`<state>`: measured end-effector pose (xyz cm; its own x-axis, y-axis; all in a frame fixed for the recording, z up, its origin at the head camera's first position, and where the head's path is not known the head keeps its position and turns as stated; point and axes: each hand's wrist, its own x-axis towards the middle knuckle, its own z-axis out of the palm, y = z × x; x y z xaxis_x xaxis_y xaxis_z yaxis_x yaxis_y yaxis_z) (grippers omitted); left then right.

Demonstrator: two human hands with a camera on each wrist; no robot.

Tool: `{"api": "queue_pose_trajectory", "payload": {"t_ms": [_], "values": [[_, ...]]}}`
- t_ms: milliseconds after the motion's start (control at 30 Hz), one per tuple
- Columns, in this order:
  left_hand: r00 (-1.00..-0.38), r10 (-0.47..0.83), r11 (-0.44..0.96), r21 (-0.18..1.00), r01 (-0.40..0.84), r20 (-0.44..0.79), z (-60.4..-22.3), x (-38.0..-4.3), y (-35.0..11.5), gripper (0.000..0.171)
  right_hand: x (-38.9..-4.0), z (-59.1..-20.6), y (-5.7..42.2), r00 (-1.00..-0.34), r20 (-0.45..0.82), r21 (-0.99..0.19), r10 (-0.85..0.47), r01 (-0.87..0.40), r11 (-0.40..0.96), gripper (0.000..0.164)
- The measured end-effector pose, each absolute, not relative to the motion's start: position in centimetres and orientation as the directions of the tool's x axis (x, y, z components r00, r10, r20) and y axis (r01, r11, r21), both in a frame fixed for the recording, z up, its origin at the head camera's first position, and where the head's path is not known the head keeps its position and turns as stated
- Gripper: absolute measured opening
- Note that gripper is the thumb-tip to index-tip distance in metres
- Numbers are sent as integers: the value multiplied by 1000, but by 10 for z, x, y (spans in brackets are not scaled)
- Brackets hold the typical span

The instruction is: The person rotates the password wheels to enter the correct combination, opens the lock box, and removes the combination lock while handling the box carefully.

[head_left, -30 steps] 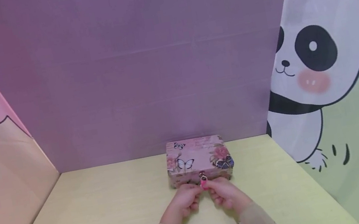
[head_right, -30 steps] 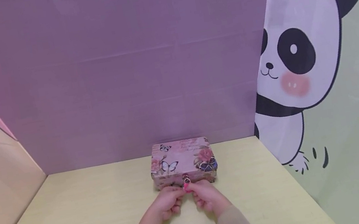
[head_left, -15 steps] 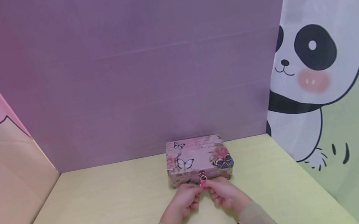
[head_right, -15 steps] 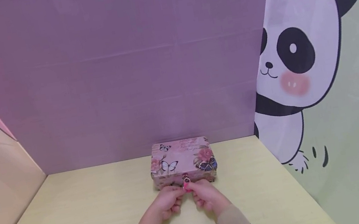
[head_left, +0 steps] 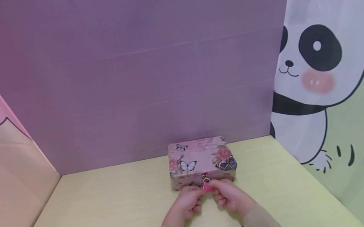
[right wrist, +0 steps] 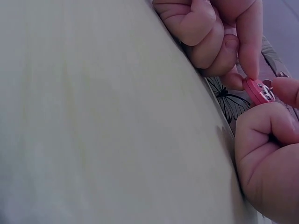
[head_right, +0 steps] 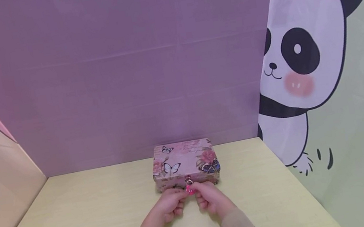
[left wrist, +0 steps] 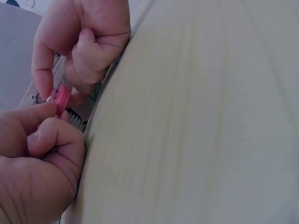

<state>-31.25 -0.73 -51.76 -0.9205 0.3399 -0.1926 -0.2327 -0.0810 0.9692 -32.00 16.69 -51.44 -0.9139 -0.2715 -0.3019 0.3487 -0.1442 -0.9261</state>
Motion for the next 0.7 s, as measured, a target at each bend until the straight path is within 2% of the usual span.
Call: {"api": "queue_pose_trajectory", "payload": {"t_ms": [233, 700], "values": [[-920, 337, -86, 966, -242, -201, -516, -311, -8, 29, -319, -512, 174, -903, -336, -869, -267, 407, -280, 19], [-919, 333, -66, 968, -244, -209, -514, -311, -9, 28, -319, -513, 178, -896, -345, -859, -281, 422, -291, 25]]}}
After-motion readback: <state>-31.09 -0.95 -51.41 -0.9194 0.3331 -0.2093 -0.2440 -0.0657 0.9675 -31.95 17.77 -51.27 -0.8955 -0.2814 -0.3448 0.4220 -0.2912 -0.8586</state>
